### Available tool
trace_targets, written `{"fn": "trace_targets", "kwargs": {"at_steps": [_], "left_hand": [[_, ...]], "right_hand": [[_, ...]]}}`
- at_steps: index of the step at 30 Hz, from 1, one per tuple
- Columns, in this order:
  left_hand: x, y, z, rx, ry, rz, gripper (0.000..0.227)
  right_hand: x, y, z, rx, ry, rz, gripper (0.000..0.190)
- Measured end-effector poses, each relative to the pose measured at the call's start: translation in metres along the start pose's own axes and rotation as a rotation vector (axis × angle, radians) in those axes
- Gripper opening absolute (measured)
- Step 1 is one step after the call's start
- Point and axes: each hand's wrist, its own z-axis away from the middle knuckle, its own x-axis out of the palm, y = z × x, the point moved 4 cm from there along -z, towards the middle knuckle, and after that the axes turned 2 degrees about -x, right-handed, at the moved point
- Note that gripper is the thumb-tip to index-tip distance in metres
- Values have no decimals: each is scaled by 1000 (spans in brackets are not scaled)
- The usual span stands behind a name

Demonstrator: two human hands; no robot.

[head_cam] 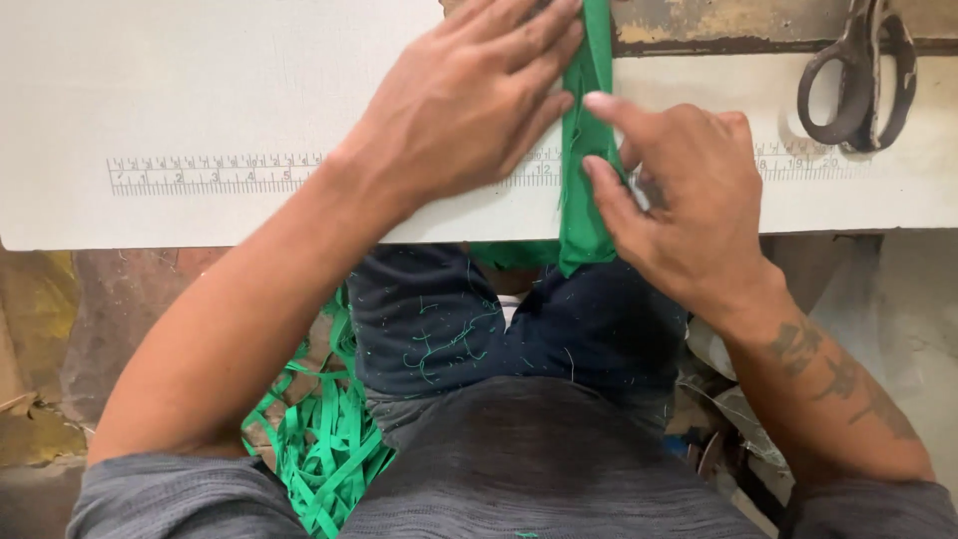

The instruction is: Folding green fabric strips lengthwise and sewing them using a sewing machine, then cutting them with scissors.

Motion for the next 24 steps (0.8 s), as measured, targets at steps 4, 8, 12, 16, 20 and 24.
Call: {"fn": "trace_targets", "kwargs": {"at_steps": [4, 8, 12, 16, 20, 24], "left_hand": [[-1, 22, 14, -86, -56, 16, 63], [-6, 32, 12, -99, 12, -87, 61], [-5, 38, 13, -126, 37, -69, 59], [-1, 45, 18, -89, 95, -126, 61], [-5, 42, 18, -79, 70, -128, 66], [-11, 38, 22, -56, 75, -148, 58]], "right_hand": [[-16, -23, -3, 217, 57, -302, 43], [-29, -46, 1, 130, -235, -337, 30], [-35, -26, 8, 216, -365, -423, 41], [-25, 40, -5, 24, -24, -39, 40], [3, 62, -32, -178, -304, -76, 72], [2, 54, -35, -257, -263, -70, 63]]}}
